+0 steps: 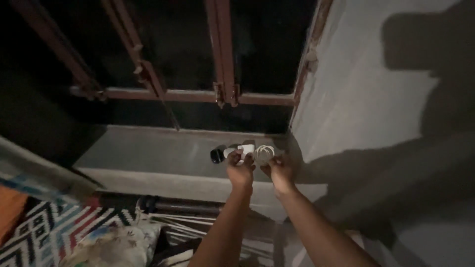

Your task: The person unplugs a white charger from a wall socket, coils the cable, and places it on a window sill. The person then picks up a black device from a pink cloth on the floor and manipulates it.

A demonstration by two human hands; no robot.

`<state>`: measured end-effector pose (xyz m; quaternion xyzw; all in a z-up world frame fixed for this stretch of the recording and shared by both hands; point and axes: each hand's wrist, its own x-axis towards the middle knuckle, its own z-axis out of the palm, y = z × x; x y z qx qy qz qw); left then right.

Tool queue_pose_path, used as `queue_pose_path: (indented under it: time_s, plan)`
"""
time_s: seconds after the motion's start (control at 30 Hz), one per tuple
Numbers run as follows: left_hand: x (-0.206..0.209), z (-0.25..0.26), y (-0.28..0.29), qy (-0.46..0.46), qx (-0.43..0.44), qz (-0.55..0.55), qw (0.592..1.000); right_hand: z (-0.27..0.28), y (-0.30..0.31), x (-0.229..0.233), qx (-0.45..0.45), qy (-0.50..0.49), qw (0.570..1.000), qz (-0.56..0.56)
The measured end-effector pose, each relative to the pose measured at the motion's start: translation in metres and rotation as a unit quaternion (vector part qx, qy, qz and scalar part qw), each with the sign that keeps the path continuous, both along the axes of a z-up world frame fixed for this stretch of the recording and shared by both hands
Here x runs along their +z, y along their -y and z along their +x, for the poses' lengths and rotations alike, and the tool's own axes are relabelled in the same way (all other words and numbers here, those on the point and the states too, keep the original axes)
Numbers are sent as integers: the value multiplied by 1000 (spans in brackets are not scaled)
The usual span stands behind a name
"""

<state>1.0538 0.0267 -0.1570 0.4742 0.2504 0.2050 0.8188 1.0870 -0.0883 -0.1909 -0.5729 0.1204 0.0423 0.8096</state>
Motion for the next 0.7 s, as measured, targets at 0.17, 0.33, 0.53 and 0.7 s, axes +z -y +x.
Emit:
queue_pose_path:
  time_s: [0.17,0.33,0.53,0.7]
  plan:
    - [-48,33,1,-37,-59,78,995,30,22,-51,0,-19,999,-29]
    - [-93,39,4,-90,-103,202,970,35,37,-102,17,-80,996,-24]
    - [-117,36,3,-107,-126,261,951,34,36,-131,19,-71,996,-47]
    - [-137,38,6,-116,-127,279,945,32,25,-121,8,-15,1000,-10]
